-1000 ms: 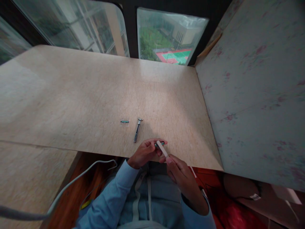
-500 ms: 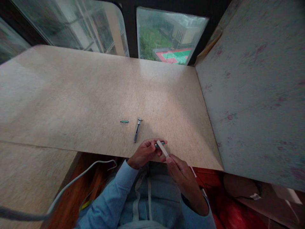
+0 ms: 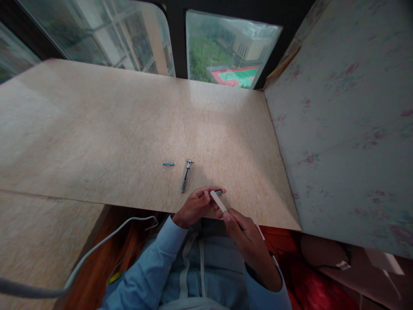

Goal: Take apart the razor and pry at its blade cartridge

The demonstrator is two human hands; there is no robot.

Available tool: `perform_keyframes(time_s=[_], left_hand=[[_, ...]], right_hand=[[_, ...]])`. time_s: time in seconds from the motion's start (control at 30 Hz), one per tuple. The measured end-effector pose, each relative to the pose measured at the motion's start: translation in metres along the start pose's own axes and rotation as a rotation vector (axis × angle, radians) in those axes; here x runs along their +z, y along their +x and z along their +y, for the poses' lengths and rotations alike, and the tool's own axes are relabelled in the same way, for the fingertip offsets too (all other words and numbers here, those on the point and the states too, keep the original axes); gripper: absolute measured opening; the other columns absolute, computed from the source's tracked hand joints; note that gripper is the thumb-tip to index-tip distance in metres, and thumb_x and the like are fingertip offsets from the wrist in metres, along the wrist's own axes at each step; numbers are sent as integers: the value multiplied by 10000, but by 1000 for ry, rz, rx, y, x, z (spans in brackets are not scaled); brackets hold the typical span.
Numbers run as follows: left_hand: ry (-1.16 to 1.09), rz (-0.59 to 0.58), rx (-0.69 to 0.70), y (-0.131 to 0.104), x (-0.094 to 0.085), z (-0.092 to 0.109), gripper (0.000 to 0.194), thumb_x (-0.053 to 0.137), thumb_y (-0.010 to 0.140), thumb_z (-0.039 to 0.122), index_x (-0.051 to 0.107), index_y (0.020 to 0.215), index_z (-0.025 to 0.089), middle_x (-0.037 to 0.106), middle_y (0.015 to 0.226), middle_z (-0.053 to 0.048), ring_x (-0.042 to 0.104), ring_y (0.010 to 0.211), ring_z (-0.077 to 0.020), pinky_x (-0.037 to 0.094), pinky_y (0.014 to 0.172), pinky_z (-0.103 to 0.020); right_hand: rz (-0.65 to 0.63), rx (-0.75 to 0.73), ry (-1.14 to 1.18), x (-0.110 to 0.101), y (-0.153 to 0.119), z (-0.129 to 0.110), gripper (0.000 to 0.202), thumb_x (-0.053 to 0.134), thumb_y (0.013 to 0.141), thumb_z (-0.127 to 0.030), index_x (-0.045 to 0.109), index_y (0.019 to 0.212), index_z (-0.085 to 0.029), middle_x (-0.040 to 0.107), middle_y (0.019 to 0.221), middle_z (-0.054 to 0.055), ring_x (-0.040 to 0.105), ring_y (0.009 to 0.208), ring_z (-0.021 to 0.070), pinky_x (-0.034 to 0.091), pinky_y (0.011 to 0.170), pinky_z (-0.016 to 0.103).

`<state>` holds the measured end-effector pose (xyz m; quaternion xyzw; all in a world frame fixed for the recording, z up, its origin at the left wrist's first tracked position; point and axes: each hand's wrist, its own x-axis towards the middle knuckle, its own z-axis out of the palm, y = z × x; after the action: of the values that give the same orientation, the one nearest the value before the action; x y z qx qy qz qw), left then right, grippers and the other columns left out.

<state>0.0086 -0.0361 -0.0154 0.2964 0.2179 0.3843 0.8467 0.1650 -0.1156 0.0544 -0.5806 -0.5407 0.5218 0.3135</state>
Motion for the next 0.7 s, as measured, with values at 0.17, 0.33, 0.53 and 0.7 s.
perform_keyframes(time_s=[0.17,0.33,0.53,0.7], left_hand=[[-7,3,9,1,0,-1,534,768,749,534,720,1088,125,593,765,-37,534,650,-115,435,666,-266],[1,10,-11,0,1,0,529,770,747,531,731,1087,128,611,795,-49,533,654,-111,416,642,-250],[-14,-1,-1,1,2,0,532,741,775,539,717,1098,118,598,760,-47,539,656,-129,423,668,-278],[-27,8,0,2,2,0,497,761,758,526,722,1050,126,600,778,-46,539,653,-125,419,659,-274]], right_hand=[[79,46,-21,-7,0,4,552,367,989,-577,689,1016,-129,409,584,-29,384,529,121,271,483,243],[3,20,-7,-7,-1,5,537,385,986,-569,694,998,-130,403,584,-31,378,531,117,273,490,243],[59,61,27,-6,0,9,552,379,987,-582,679,1044,-122,386,586,-37,374,526,115,268,483,240],[58,55,55,-8,-1,9,553,383,985,-589,679,1051,-126,370,580,-43,357,520,111,263,476,237]])
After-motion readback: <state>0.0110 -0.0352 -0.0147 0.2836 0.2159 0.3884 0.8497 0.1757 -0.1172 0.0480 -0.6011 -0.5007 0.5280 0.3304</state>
